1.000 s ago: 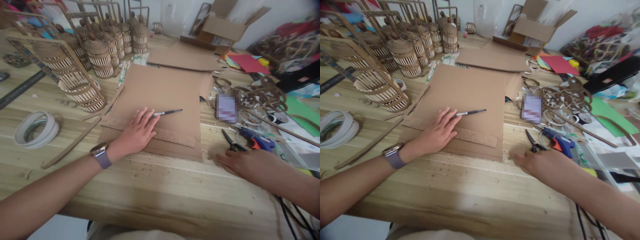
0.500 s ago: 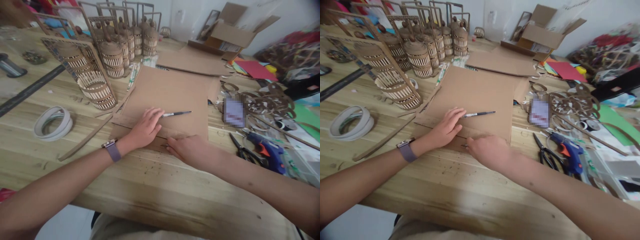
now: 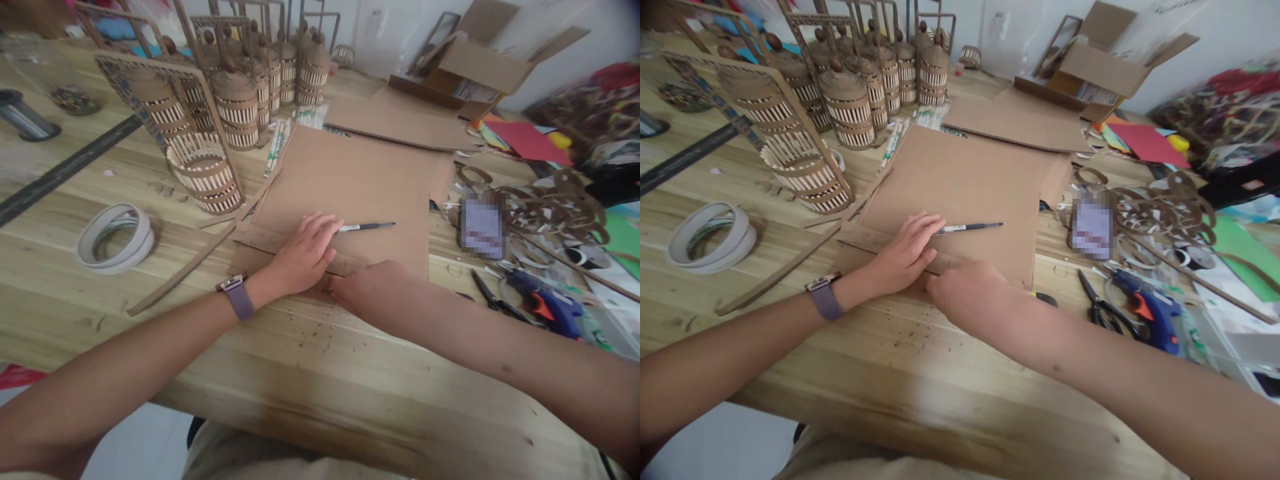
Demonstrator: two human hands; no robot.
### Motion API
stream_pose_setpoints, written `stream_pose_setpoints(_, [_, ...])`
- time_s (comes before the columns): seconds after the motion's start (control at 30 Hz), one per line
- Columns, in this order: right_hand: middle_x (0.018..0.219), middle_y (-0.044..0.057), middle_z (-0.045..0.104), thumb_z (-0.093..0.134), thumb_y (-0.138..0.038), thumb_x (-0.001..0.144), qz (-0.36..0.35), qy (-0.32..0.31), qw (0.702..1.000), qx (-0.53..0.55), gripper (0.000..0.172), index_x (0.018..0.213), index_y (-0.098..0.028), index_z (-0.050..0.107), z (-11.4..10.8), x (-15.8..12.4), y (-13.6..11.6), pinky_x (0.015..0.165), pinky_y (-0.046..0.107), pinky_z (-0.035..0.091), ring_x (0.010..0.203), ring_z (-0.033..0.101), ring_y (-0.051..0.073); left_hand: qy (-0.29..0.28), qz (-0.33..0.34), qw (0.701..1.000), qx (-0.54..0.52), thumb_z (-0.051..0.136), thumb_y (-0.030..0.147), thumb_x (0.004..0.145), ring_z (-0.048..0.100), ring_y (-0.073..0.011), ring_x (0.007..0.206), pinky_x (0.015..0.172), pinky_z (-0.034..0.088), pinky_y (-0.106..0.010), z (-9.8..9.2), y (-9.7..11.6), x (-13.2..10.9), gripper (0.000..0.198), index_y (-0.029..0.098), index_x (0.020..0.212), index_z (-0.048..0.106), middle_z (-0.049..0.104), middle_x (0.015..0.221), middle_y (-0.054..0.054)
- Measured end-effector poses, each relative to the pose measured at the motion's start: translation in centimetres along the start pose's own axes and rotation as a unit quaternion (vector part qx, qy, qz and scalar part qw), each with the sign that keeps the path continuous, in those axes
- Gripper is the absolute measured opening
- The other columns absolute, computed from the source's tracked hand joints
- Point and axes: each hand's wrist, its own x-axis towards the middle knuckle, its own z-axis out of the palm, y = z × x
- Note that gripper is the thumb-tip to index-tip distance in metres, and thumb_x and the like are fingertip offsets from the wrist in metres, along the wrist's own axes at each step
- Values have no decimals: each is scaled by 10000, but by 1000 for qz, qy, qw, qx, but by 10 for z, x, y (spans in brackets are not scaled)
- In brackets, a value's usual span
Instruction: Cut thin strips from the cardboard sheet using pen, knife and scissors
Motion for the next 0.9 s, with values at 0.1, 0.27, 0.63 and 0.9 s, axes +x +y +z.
stream_pose_setpoints(0.1, [715, 43, 729, 518, 65, 784, -9, 13, 1000, -18, 404, 978, -237, 703, -2, 1, 1, 451, 296, 313, 559, 660, 188, -5, 2, 1000, 3, 311, 315, 1023, 298, -325, 1472, 1241, 198, -526, 0, 0, 0, 517, 76, 1480, 357, 404, 1524, -198])
stream_pose_setpoints(0.27, [653, 29, 702, 530, 73, 767, 1, 61, 998, 14, 380, 903, -246, 683, 7, 0, 5, 470, 306, 326, 560, 656, 206, -18, 18, 999, 31, 313, 280, 1018, 252, -352, 1492, 1230, 204, -571, 0, -1, -2, 516, 76, 1492, 331, 373, 1536, -214])
stream_pose_setpoints(0.63, [675, 34, 735, 571, 19, 814, 47, -92, 995, 11, 380, 1083, -232, 663, 15, -32, 20, 441, 273, 249, 622, 713, 231, -24, 23, 998, 62, 313, 236, 1013, 250, -347, 1495, 1214, 235, -610, -1, 0, -4, 502, 115, 1499, 319, 373, 1532, -210])
stream_pose_setpoints(0.9, [605, 14, 673, 514, 24, 800, 49, -9, 998, 34, 363, 1019, -223, 664, 51, -65, 39, 442, 301, 252, 512, 636, 193, -29, 13, 998, 48, 340, 248, 1017, 251, -342, 1497, 1218, 217, -621, -3, -1, -5, 506, 168, 1516, 312, 373, 1537, -183])
